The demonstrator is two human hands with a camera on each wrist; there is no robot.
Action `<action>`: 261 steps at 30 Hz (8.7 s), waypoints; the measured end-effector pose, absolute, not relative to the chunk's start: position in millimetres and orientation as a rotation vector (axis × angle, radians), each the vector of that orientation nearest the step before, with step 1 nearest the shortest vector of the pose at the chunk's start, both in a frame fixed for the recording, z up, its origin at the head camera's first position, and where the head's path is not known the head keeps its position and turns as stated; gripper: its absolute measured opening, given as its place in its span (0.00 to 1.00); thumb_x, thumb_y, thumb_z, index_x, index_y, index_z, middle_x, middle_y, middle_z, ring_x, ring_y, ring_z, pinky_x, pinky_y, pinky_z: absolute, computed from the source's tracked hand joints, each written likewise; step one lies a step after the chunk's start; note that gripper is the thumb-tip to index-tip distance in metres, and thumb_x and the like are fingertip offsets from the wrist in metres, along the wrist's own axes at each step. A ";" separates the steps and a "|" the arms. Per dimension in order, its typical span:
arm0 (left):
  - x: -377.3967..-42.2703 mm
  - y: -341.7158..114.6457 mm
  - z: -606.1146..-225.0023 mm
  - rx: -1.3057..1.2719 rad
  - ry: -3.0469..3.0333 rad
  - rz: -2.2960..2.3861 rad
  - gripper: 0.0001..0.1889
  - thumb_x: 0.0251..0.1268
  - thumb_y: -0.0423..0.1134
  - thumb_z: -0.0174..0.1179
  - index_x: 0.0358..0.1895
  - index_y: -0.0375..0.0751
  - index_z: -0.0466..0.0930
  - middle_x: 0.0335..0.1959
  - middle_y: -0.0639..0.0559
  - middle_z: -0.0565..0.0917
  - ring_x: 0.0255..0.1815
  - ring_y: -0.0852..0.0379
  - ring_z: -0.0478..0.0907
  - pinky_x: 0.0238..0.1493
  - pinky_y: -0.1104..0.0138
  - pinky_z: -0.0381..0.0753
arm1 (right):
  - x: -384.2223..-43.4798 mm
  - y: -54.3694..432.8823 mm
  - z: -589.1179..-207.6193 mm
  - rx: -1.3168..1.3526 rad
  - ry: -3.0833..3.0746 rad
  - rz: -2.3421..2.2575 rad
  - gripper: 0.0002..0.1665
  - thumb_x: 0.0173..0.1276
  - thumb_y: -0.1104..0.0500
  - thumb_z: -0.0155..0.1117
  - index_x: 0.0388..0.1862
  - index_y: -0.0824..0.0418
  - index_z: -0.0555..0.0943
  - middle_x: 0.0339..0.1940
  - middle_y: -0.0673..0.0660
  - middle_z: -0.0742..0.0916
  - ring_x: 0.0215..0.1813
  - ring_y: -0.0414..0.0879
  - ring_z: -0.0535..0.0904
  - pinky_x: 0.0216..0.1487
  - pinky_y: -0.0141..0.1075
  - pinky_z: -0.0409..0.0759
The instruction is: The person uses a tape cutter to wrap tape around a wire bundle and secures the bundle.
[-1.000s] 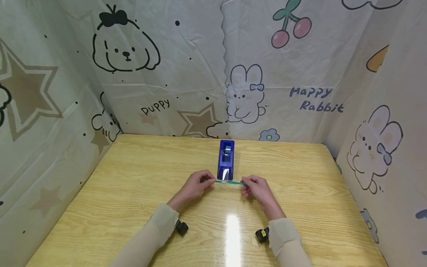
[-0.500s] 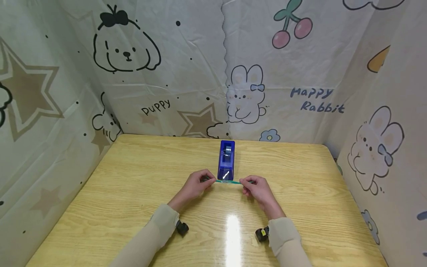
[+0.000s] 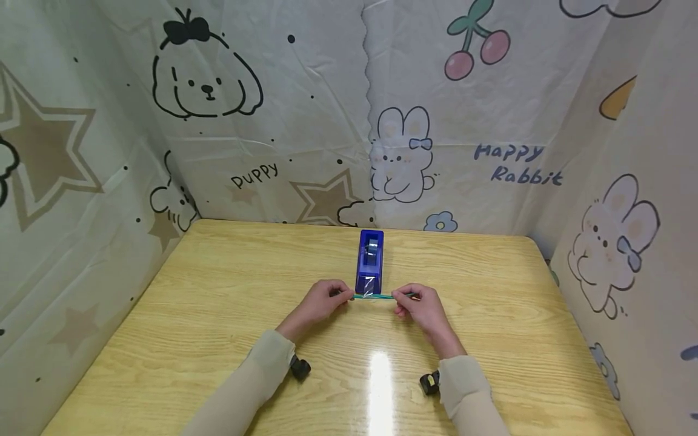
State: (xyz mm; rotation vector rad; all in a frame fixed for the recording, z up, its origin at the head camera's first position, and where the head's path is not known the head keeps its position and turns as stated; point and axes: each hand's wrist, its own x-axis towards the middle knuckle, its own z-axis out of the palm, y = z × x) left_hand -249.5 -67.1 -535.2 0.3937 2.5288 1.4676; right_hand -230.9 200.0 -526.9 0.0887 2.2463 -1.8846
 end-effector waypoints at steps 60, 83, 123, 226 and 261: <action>-256.8 -69.7 -534.1 0.432 2.579 1.548 0.06 0.78 0.43 0.61 0.43 0.48 0.86 0.44 0.53 0.88 0.45 0.59 0.80 0.53 0.60 0.81 | -240.7 198.0 -523.7 0.211 2.134 -1.879 0.19 0.82 0.57 0.57 0.58 0.73 0.79 0.40 0.59 0.88 0.36 0.41 0.84 0.42 0.32 0.86; -260.4 -67.4 -535.5 0.447 2.591 1.542 0.07 0.79 0.42 0.59 0.44 0.45 0.86 0.40 0.54 0.87 0.41 0.60 0.78 0.50 0.64 0.80 | -242.2 200.9 -527.9 0.124 2.207 -1.860 0.17 0.79 0.59 0.62 0.56 0.71 0.80 0.41 0.58 0.87 0.41 0.45 0.83 0.45 0.35 0.85; -263.5 -68.5 -533.6 0.536 2.555 1.573 0.06 0.77 0.38 0.61 0.45 0.43 0.87 0.43 0.50 0.89 0.44 0.60 0.78 0.52 0.64 0.79 | -259.5 158.1 -514.3 -0.206 2.796 -1.522 0.08 0.66 0.57 0.77 0.41 0.59 0.93 0.46 0.57 0.82 0.46 0.51 0.79 0.47 0.37 0.77; -264.7 -62.9 -529.8 0.514 2.588 1.407 0.11 0.81 0.46 0.56 0.41 0.49 0.86 0.44 0.56 0.86 0.45 0.58 0.78 0.52 0.60 0.80 | -258.3 185.3 -520.8 -0.237 2.678 -1.289 0.15 0.77 0.49 0.65 0.44 0.58 0.90 0.49 0.57 0.90 0.50 0.50 0.80 0.54 0.46 0.78; -287.5 -37.0 -508.0 0.174 2.485 1.617 0.11 0.80 0.45 0.58 0.46 0.42 0.86 0.38 0.50 0.81 0.34 0.56 0.77 0.36 0.68 0.78 | -257.3 188.5 -518.6 -0.262 2.655 -1.326 0.14 0.75 0.50 0.67 0.45 0.58 0.92 0.51 0.59 0.91 0.58 0.57 0.84 0.63 0.55 0.79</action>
